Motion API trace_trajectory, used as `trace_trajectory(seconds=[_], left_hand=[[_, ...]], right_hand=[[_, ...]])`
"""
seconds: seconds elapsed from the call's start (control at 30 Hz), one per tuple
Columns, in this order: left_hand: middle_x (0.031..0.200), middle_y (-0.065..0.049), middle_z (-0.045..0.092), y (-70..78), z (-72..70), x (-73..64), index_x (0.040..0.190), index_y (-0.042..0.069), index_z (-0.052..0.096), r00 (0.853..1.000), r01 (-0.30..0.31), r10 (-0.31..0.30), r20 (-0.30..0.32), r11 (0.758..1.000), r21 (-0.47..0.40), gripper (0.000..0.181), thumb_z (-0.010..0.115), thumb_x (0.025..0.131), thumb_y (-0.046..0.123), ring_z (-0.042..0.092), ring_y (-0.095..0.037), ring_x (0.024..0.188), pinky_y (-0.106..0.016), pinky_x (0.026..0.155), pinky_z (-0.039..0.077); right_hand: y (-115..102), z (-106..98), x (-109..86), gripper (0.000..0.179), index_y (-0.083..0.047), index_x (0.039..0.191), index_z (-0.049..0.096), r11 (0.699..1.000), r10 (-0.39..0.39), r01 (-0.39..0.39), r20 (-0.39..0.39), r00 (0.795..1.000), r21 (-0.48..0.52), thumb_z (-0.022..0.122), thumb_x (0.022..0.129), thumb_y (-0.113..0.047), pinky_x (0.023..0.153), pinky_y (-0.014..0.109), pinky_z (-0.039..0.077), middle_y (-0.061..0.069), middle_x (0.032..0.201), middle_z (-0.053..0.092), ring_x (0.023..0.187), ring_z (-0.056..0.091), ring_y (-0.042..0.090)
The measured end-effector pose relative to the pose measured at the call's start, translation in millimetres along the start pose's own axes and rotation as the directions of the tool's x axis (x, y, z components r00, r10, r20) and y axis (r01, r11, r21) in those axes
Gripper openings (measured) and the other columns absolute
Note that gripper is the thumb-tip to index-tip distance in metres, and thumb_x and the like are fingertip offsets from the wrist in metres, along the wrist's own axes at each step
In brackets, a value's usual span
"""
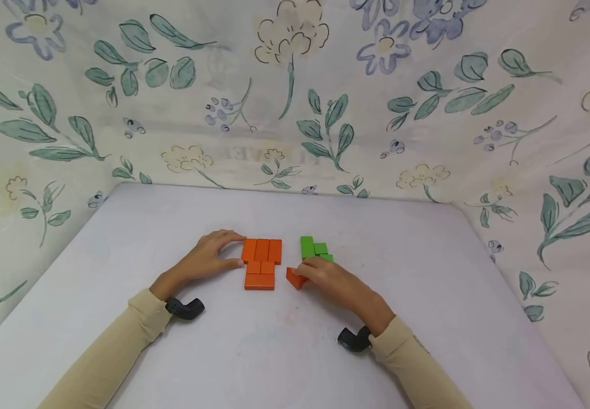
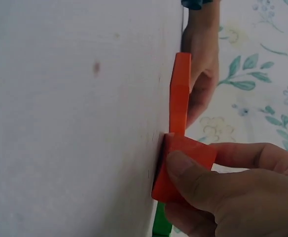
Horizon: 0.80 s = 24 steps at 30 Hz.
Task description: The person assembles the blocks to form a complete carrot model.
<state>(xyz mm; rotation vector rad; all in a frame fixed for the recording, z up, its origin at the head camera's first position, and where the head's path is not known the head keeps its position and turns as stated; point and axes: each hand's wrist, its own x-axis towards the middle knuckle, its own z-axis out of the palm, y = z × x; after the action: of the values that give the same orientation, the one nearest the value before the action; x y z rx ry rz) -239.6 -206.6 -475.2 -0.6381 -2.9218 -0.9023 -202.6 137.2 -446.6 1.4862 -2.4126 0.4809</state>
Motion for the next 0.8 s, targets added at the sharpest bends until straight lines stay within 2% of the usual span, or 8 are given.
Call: trace_trajectory(seconds=[0.13, 0.23, 0.37, 0.47, 0.6, 0.8], left_hand=[[0.143, -0.009, 0.054, -0.7, 0.0, -0.5, 0.139, 0.021, 0.058, 1.000, 0.001, -0.001, -0.002, 1.000, -0.005, 0.062, 0.077, 0.085, 0.046, 0.045, -0.032, 0.138, -0.057, 0.114, 0.030], [0.145, -0.009, 0.054, -0.7, 0.2, -0.4, 0.139, 0.022, 0.058, 1.000, 0.001, -0.001, 0.001, 1.000, -0.009, 0.063, 0.076, 0.085, 0.048, 0.045, -0.032, 0.138, -0.057, 0.114, 0.030], [0.146, -0.010, 0.053, -0.4, -0.1, 0.1, 0.139, 0.022, 0.058, 1.000, -0.001, 0.001, 0.003, 1.000, -0.012, 0.062, 0.076, 0.085, 0.048, 0.044, -0.033, 0.140, -0.057, 0.114, 0.029], [0.146, -0.010, 0.052, 0.1, -0.6, 0.1, 0.139, 0.022, 0.058, 1.000, 0.001, -0.001, 0.001, 1.000, -0.012, 0.062, 0.076, 0.085, 0.047, 0.043, -0.033, 0.140, -0.057, 0.115, 0.028], [0.147, -0.010, 0.052, 0.0, -0.6, -0.3, 0.139, 0.022, 0.058, 1.000, 0.003, -0.003, -0.001, 1.000, -0.012, 0.062, 0.076, 0.085, 0.047, 0.043, -0.034, 0.140, -0.058, 0.115, 0.028], [0.145, -0.010, 0.053, -1.3, 0.4, -1.3, 0.139, 0.022, 0.058, 1.000, -0.003, 0.003, -0.006, 1.000, -0.006, 0.062, 0.076, 0.085, 0.047, 0.045, -0.033, 0.139, -0.057, 0.114, 0.030]], right_hand=[[0, -3, 0.8, 0.034, -0.009, 0.114, 0.069, 0.999, 0.031, -0.031, 0.030, 0.999, 0.019, 0.080, 0.082, -0.004, 0.088, 0.029, 0.058, 0.004, 0.110, 0.071, 0.101, 0.067, 0.017], [1, -5, 0.5, 0.039, -0.009, 0.120, 0.068, 0.995, 0.086, -0.089, 0.076, 0.993, 0.042, 0.080, 0.083, -0.007, 0.091, 0.030, 0.057, 0.003, 0.115, 0.072, 0.106, 0.066, 0.017], [4, -7, -1.4, 0.044, -0.006, 0.124, 0.067, 0.968, 0.187, -0.206, 0.130, 0.974, 0.144, 0.080, 0.084, -0.017, 0.089, 0.030, 0.057, 0.005, 0.119, 0.071, 0.101, 0.064, 0.015], [7, -8, -2.4, 0.040, -0.005, 0.122, 0.067, 0.941, 0.224, -0.252, 0.146, 0.964, 0.226, 0.078, 0.086, -0.017, 0.082, 0.027, 0.056, 0.005, 0.114, 0.071, 0.093, 0.061, 0.013], [10, -7, -3.5, 0.031, -0.006, 0.117, 0.070, 0.931, 0.219, -0.253, 0.150, 0.964, 0.263, 0.077, 0.087, -0.013, 0.078, 0.024, 0.055, 0.004, 0.108, 0.071, 0.089, 0.060, 0.011], [14, -3, -4.1, 0.026, -0.007, 0.112, 0.071, 0.926, 0.221, -0.255, 0.149, 0.964, 0.280, 0.076, 0.087, -0.013, 0.080, 0.025, 0.055, 0.003, 0.105, 0.072, 0.089, 0.061, 0.012]])
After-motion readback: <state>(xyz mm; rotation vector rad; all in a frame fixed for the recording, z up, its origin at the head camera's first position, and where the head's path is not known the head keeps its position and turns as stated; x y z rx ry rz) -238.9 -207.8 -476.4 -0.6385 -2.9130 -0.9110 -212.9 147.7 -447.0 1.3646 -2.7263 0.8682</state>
